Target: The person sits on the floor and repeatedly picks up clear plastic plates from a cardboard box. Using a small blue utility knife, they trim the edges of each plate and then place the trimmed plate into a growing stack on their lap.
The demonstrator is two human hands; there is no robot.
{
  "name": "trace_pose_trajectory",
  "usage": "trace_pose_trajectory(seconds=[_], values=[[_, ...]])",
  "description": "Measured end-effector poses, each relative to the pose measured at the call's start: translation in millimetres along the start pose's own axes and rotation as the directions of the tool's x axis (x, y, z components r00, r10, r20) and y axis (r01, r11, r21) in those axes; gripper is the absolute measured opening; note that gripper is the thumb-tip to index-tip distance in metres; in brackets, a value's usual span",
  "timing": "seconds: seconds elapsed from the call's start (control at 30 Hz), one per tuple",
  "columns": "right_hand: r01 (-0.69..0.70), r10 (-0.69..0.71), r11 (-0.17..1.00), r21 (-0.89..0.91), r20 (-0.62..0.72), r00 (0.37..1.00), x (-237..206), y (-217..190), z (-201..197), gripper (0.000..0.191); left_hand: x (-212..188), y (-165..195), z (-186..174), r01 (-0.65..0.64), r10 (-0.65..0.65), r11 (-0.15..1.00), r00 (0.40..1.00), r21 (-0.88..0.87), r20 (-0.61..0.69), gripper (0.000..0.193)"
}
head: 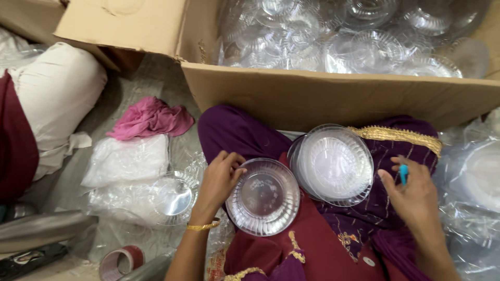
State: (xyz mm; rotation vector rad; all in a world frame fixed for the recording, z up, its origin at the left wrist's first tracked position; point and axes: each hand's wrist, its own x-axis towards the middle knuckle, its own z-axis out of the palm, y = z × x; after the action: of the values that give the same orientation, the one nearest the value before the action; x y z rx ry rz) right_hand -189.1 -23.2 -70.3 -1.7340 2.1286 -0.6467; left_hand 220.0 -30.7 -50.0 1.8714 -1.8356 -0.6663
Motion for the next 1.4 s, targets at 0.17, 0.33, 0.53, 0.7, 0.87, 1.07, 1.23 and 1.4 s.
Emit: trace_pose_trajectory(seconds=[0.17, 0.33, 0.53, 0.7, 0.87, 1.07, 1.23, 1.4], values=[[0.023, -0.041, 0.984, 0.178, 0.102, 0.994, 1, -32, 9, 0.037, 9, -1, -22, -0.053, 0.029, 0.985, 0.989, -0.161, -0.144, 0.012], [-0.084, -0.204, 0.795, 0.601, 0.395, 0.896, -1, -74, 26, 0.04, 14, 35, -26, -0.009, -0.026, 0.853, 0.998, -0.522, -0.059, 0.019], [-0.213, -0.114, 0.664, 0.717, 0.379, 0.918, -1, -85, 21, 0.025, 15, 71, -6, -0.041, 0.028, 0.745, 0.999, -0.666, -0.031, 0.028], [-0.123, 0.026, 0.563, 0.817, 0.132, 0.991, 6, -77, 11, 0.024, 12, 80, 7, 0.018, 0.063, 0.719, 0.994, -0.695, 0.091, 0.046], [-0.079, 0.058, 0.494, 0.866, 0.057, 0.997, 8, -74, 4, 0.024, 7, 85, 24, 0.051, 0.092, 0.555, 0.988, -0.831, 0.122, 0.049], [-0.117, 0.049, 0.393, 0.912, 0.107, 0.993, 3, -68, -3, 0.034, 5, 89, 24, 0.036, 0.076, 0.572, 0.992, -0.82, 0.097, 0.046], [-0.108, 0.049, 0.408, 0.907, 0.096, 0.994, 4, -56, -11, 0.032, 1, 94, 8, -0.023, 0.098, 0.618, 0.994, -0.786, 0.049, 0.043], [-0.068, 0.041, 0.423, 0.904, 0.056, 0.998, 1, -50, -13, 0.026, -1, 101, 1, 0.008, 0.071, 0.662, 0.995, -0.749, 0.074, 0.045]])
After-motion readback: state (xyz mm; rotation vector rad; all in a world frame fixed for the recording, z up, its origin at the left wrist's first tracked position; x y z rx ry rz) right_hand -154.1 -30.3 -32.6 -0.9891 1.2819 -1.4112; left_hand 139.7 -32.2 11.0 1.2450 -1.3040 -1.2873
